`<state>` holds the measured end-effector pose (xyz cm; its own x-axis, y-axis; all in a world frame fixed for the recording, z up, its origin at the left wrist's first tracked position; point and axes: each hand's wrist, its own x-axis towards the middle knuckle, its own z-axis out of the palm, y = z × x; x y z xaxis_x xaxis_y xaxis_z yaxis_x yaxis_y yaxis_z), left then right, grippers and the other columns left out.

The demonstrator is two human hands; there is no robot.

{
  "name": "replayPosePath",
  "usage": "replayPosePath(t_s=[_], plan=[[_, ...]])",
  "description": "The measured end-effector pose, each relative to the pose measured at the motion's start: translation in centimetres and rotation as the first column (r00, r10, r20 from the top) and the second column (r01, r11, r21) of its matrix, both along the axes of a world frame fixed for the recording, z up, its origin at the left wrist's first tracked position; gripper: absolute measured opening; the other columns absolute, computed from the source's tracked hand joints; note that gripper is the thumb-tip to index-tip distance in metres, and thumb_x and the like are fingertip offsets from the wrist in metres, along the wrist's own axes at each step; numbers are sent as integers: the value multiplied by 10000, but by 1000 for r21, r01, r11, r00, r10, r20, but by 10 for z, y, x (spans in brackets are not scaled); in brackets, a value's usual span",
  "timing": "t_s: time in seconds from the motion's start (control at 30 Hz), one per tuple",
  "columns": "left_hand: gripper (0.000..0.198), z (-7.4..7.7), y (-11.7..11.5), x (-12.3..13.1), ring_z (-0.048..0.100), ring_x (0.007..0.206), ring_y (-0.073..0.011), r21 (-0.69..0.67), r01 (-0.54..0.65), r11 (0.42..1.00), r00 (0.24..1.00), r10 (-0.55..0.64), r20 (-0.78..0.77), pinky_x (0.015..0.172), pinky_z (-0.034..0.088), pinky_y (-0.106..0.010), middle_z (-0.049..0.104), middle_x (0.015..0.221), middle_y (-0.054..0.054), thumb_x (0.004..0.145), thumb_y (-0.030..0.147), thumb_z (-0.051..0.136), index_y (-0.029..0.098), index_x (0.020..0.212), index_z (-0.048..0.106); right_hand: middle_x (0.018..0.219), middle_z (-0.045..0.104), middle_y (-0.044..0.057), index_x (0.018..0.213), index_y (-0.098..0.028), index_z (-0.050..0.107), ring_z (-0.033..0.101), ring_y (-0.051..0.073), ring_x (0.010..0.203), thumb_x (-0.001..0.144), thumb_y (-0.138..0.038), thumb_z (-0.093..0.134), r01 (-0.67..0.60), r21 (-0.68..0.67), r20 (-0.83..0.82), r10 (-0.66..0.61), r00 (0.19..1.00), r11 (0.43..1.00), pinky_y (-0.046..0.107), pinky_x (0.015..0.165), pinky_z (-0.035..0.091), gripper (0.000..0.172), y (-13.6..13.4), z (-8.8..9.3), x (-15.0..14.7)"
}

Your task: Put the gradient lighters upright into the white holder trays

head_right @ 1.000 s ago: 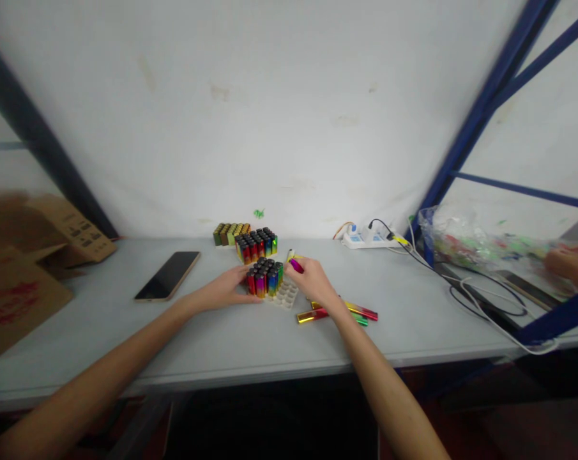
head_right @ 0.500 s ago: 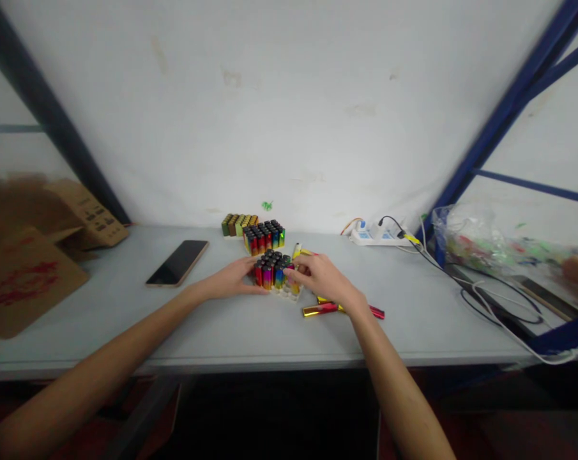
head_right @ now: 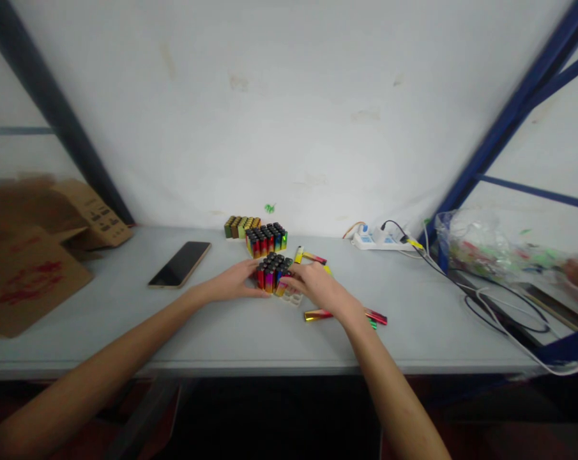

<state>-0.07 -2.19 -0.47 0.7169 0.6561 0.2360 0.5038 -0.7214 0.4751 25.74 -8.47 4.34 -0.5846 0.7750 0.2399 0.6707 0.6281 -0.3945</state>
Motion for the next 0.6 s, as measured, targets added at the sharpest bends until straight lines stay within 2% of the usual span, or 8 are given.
replayPosePath(t_s=[0.17,0.37,0.5,0.6], plan=[[676,1,-1,0,611,1223,-338,-22,13,1000,999,-12,37,1102,442,-429,682,1320,-134,787,629,785,180,1278,664,807,706,61,901,-155,684,583,164,679,1054,-337,543,42,36,68,-44,997,998,273,674,374,277,-1,0,-5],[695,-2,-1,1,625,1179,-352,-22,-38,999,999,39,16,1074,460,-448,686,1281,-146,766,649,791,164,1248,665,716,678,42,861,-179,672,563,156,607,1035,-392,577,82,50,85,-86,993,995,269,595,320,292,3,-10,-7],[693,-3,0,0,618,1187,-355,-4,-54,999,998,54,-32,1074,464,-460,676,1282,-160,782,642,780,149,1251,650,708,685,57,806,-164,674,586,160,620,1018,-457,593,106,4,88,-106,990,994,259,594,337,370,3,-16,-12],[719,-3,1,-1,604,1218,-360,-4,-60,998,997,60,-39,1094,455,-470,660,1314,-179,781,629,785,135,1280,632,741,706,63,819,-156,689,602,158,640,991,-459,639,93,-66,81,-87,993,993,254,596,351,352,-1,-12,-14]])
